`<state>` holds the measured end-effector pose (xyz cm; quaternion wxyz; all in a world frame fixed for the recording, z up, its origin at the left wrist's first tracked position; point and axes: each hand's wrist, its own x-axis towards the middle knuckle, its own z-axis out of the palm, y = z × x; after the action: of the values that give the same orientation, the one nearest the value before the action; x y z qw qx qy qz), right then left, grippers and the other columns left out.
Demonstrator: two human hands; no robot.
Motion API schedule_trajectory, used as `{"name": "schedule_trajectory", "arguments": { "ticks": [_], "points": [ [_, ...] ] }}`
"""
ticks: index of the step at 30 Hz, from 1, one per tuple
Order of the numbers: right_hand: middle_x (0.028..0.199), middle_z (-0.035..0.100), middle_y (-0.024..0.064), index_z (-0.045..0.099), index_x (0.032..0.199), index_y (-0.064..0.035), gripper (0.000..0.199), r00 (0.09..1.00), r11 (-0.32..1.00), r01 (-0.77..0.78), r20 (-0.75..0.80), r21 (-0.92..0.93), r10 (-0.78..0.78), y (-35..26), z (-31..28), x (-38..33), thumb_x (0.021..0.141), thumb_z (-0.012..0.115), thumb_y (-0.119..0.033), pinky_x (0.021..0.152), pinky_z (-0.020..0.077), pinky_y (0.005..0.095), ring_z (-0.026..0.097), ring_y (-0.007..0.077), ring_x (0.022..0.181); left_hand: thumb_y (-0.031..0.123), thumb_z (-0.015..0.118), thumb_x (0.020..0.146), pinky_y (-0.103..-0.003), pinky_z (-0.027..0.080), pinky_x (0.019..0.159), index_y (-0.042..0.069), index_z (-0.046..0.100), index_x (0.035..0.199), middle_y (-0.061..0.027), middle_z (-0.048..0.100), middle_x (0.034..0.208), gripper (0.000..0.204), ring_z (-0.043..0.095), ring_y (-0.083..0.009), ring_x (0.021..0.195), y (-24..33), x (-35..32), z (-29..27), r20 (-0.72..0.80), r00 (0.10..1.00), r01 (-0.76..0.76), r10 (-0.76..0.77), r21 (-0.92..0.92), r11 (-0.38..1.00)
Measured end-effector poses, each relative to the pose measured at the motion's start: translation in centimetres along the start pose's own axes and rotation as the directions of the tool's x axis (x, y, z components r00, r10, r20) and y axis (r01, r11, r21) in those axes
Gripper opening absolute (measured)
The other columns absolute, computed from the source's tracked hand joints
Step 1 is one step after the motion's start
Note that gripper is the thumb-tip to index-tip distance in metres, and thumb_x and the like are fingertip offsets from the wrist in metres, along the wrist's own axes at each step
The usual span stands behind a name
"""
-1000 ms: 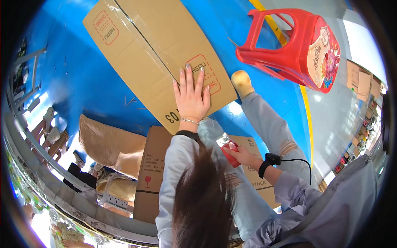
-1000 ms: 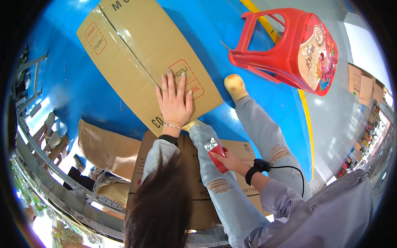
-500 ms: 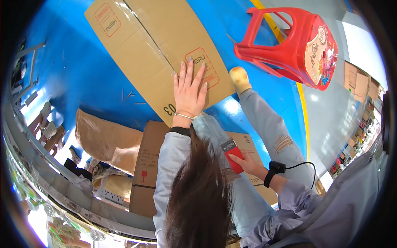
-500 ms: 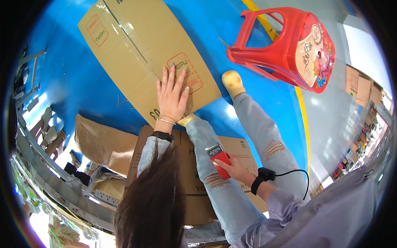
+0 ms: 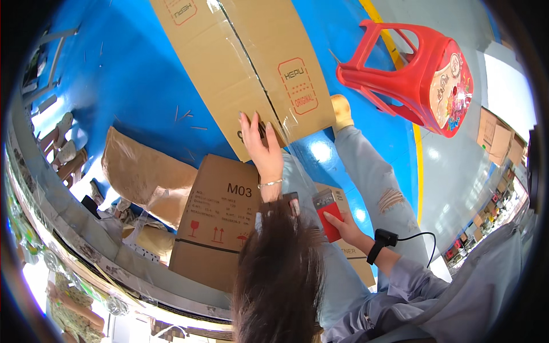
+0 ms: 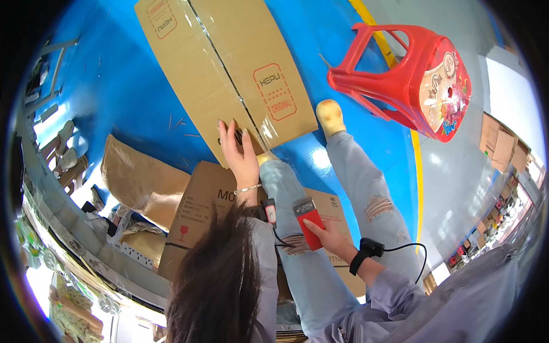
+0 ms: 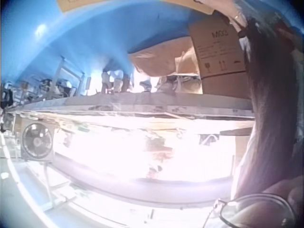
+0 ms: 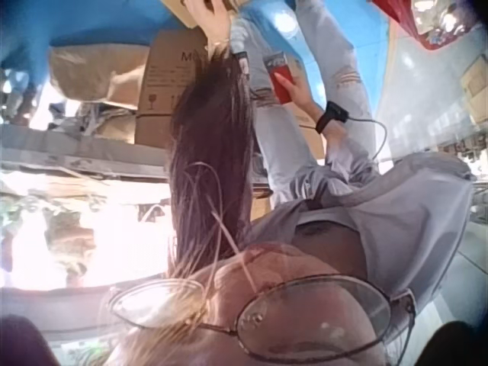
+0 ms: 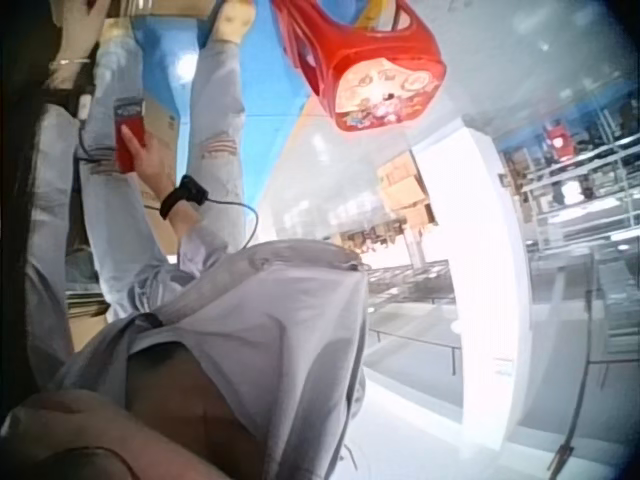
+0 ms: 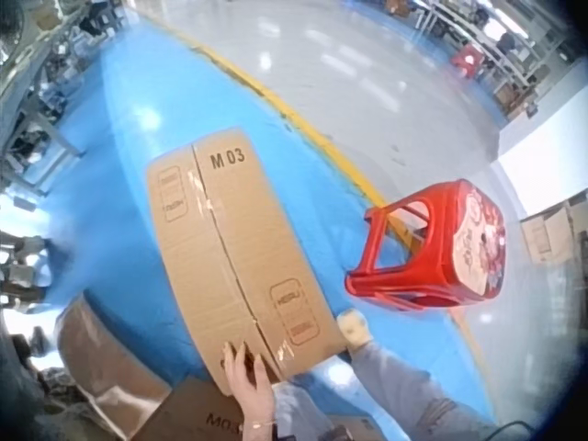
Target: Placing smaller product boxes into a larger cardboard shipping box and sealing it with a tape dispenser.
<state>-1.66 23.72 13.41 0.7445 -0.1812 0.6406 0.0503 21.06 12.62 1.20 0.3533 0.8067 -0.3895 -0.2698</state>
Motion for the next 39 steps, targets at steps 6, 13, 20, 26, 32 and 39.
{"name": "schedule_trajectory", "arguments": {
  "ticks": [6,13,20,26,32,39],
  "points": [
    [0.086,0.065,0.0075,0.062,0.101,0.0006,0.048,0.992,0.989,-0.127,-0.004,0.078,0.128,-1.2,-0.9,-1.4,0.094,0.055,-0.046,0.064,0.0533,0.0272,0.065,0.0139,0.074,0.032,0.065,0.09,-0.028,0.049,0.063,-0.002,0.063,0.081,-0.0125,0.065,0.088,0.035,0.06,-0.0138,0.073,2.5,-1.8,1.3,0.263,0.77,0.625,-0.581,-0.133,0.769],
    [0.083,0.067,0.0085,0.063,0.099,0.0021,0.05,0.999,0.998,-0.026,-0.019,0.061,0.027,0.8,-0.5,-1.5,0.094,0.056,-0.048,0.065,0.0538,0.0278,0.066,0.015,0.073,0.03,0.062,0.093,-0.023,0.047,0.061,0.002,0.066,0.099,-0.0054,0.07,0.085,0.03,0.066,-0.0106,0.072,2.3,-1.4,0.2,0.542,0.615,0.789,-0.573,-0.408,0.46],
    [0.083,0.067,0.0086,0.063,0.099,0.0021,0.049,0.983,0.976,-0.184,0.042,0.118,0.18,-1.5,0.4,-2.4,0.094,0.056,-0.046,0.066,0.0531,0.0271,0.066,0.0143,0.072,0.024,0.063,0.093,-0.022,0.048,0.061,0.0,0.063,0.098,-0.0063,0.07,0.085,0.025,0.066,-0.0106,0.072,2.4,-1.9,-1.1,0.521,0.618,0.786,-0.589,-0.415,0.458],
    [0.087,0.064,0.0057,0.06,0.103,0.0019,0.045,0.993,0.992,-0.117,0.011,0.038,0.117,-0.4,1.7,0.5,0.094,0.057,-0.042,0.072,0.0514,0.0275,0.062,0.0124,0.078,0.021,0.061,0.095,-0.021,0.049,0.059,-0.002,0.062,0.088,-0.0072,0.069,0.078,0.024,0.065,-0.0088,0.068,1.5,-3.1,-1.0,0.292,0.735,0.678,-0.612,-0.353,0.645],
    [0.086,0.066,0.0085,0.059,0.105,0.0025,0.049,0.995,0.994,-0.098,-0.011,0.052,0.098,-1.3,0.1,1.6,0.095,0.054,-0.045,0.07,0.0524,0.0291,0.065,0.0156,0.076,0.026,0.067,0.089,-0.026,0.049,0.059,-0.003,0.061,0.084,-0.0073,0.066,0.072,0.03,0.062,-0.0123,0.063,3.8,-1.7,-0.4,0.2,0.779,0.614,-0.594,-0.046,0.788],
    [0.088,0.066,0.0074,0.06,0.105,0.0001,0.045,0.985,0.987,-0.162,0.061,0.024,0.16,1.6,1.0,2.8,0.096,0.054,-0.044,0.069,0.0514,0.0277,0.064,0.0144,0.077,0.027,0.056,0.092,-0.047,0.033,0.103,-0.001,0.044,0.132,-0.0238,0.045,0.132,0.05,0.043,-0.0373,0.122,3.9,4.4,2.5,-0.269,0.961,0.008,0.066,0.267,0.964]
  ]
}}
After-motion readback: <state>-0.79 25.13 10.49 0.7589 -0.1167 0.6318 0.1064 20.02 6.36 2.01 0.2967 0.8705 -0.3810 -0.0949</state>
